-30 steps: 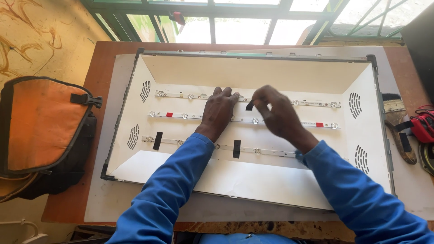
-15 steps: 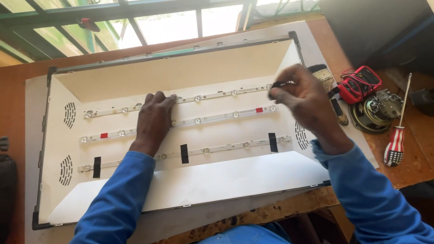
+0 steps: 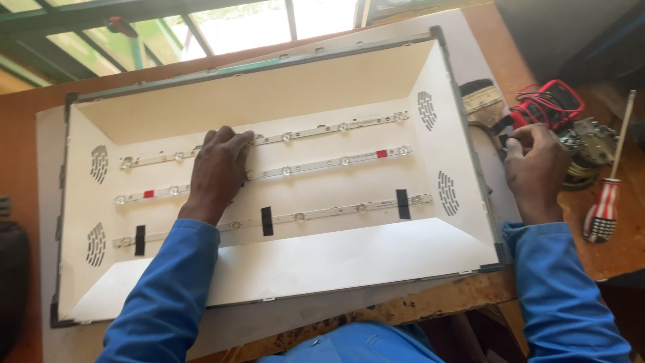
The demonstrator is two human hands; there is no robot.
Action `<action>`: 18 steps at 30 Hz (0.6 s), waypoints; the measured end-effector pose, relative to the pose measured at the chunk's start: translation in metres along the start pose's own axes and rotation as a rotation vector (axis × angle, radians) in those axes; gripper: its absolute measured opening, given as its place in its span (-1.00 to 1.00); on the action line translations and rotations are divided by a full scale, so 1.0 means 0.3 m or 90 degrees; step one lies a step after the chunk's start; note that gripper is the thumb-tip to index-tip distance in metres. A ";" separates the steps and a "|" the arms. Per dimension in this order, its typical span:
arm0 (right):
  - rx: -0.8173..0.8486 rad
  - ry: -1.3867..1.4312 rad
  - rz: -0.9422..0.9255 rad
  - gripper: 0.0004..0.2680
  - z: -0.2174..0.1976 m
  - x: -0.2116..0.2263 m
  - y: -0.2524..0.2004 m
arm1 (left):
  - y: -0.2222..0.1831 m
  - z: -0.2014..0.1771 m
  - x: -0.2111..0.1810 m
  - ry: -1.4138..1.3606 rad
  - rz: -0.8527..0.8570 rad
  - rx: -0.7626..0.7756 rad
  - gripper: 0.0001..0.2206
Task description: Removing LED backlight strips from an electronic display chassis by peeling tape and disconnecting wires.
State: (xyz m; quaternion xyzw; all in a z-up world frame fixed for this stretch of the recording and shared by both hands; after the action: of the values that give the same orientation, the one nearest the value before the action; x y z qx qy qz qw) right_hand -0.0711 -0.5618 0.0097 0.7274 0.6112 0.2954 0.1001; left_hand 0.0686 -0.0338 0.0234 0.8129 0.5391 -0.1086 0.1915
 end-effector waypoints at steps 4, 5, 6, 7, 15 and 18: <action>0.000 -0.141 -0.022 -0.92 0.023 -0.012 -0.004 | -0.015 -0.011 0.017 -0.009 0.007 -0.008 -0.75; 0.013 -0.147 0.003 -0.91 0.029 -0.028 -0.006 | -0.025 -0.024 0.023 -0.015 0.013 -0.038 -0.71; 0.024 -0.153 0.026 -0.90 0.032 -0.045 -0.002 | -0.033 -0.034 0.027 -0.022 0.019 -0.070 -0.65; 0.025 -0.150 0.022 -0.90 0.034 -0.060 -0.007 | -0.041 -0.039 0.023 -0.020 0.014 -0.072 -0.65; 0.019 0.166 0.091 -0.87 0.104 -0.145 -0.080 | -0.189 -0.095 -0.061 -0.088 -0.009 -0.166 -0.62; 0.046 0.208 0.123 -0.85 0.108 -0.106 -0.097 | -0.232 -0.106 -0.032 -0.129 -0.091 -0.158 -0.64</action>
State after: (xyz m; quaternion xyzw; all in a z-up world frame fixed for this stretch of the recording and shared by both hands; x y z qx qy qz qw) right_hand -0.0798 -0.5784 -0.0408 0.7280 0.5569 0.3960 -0.0554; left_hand -0.0001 -0.0042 0.0422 0.7277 0.5828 -0.1359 0.3351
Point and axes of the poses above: each hand's wrist, its own y-axis towards the middle knuckle, its own z-axis out of the palm, x = y × z, the point moved 8 cm from there along y, towards the middle knuckle, and after that the axes turned 5 degrees about -z, right-handed, at the moved point
